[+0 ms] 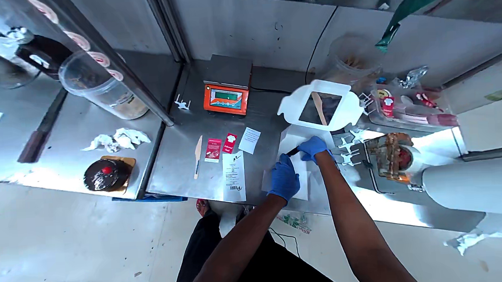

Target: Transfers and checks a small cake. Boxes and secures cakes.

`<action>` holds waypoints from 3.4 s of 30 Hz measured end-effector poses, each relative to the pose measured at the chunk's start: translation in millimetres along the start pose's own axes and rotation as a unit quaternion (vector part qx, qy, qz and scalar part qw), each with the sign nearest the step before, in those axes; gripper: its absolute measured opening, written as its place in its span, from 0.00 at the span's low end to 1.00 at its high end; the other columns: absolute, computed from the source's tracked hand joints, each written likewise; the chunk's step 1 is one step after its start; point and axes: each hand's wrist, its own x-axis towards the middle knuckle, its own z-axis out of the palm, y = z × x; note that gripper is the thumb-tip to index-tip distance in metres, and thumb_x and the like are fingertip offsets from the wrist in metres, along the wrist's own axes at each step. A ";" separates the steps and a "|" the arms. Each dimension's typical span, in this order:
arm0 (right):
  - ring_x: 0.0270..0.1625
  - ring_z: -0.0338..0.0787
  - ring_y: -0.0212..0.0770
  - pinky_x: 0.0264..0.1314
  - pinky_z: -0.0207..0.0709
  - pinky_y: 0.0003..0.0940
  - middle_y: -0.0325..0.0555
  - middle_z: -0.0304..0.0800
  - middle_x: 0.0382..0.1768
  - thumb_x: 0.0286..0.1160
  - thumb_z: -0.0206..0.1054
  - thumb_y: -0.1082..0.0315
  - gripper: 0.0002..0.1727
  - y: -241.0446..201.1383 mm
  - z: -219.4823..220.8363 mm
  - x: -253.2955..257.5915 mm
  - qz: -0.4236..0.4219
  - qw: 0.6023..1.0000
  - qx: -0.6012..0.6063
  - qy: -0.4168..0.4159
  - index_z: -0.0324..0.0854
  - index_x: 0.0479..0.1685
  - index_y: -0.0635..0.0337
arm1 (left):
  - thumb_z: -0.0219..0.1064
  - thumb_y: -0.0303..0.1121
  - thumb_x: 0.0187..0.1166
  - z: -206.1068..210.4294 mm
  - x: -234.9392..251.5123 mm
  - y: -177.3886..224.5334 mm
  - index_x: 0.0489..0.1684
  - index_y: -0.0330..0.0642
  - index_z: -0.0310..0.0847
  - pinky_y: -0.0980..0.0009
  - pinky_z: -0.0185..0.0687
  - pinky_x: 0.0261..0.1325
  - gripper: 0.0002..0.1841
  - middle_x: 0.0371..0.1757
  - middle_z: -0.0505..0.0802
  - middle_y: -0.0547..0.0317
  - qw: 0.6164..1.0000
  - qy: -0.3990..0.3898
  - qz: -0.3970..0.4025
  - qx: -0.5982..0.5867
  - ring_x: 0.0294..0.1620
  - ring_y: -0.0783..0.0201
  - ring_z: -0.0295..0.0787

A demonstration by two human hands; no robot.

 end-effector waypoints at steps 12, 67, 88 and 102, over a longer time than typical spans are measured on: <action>0.48 0.91 0.58 0.56 0.82 0.61 0.67 0.90 0.48 0.88 0.56 0.51 0.28 25.4 -18.9 -66.5 -0.142 0.976 0.156 0.047 0.81 0.59 0.73 | 0.65 0.45 0.84 -37.2 -43.1 -10.3 0.92 0.37 0.54 0.44 0.70 0.81 0.39 0.91 0.63 0.41 0.979 -0.019 0.134 -0.155 0.86 0.42 0.67; 0.38 0.91 0.42 0.47 0.89 0.37 0.55 0.87 0.41 0.90 0.52 0.74 0.13 -345.5 352.7 -398.4 0.007 0.672 0.733 -0.104 0.72 0.64 0.74 | 0.50 0.23 0.90 -221.6 -267.4 -499.8 0.57 0.26 0.73 0.64 0.90 0.50 0.10 0.43 0.88 0.46 0.649 0.228 -0.164 -0.707 0.39 0.60 0.90; 0.33 0.93 0.37 0.43 0.91 0.36 0.46 0.90 0.35 0.90 0.53 0.72 0.12 1.0 133.5 -228.3 0.011 0.521 0.801 0.294 0.79 0.57 0.69 | 0.48 0.48 0.93 -154.0 -25.2 -118.8 0.87 0.39 0.63 0.51 0.76 0.75 0.29 0.81 0.77 0.44 0.899 -0.086 0.103 -0.417 0.77 0.50 0.78; 0.31 0.91 0.34 0.40 0.90 0.34 0.42 0.88 0.31 0.88 0.54 0.75 0.09 25.7 115.0 -113.0 0.042 0.526 0.822 0.214 0.80 0.50 0.67 | 0.50 0.47 0.93 -108.6 101.8 -41.0 0.86 0.40 0.66 0.50 0.70 0.80 0.28 0.84 0.74 0.45 0.915 -0.081 0.070 -0.390 0.82 0.53 0.71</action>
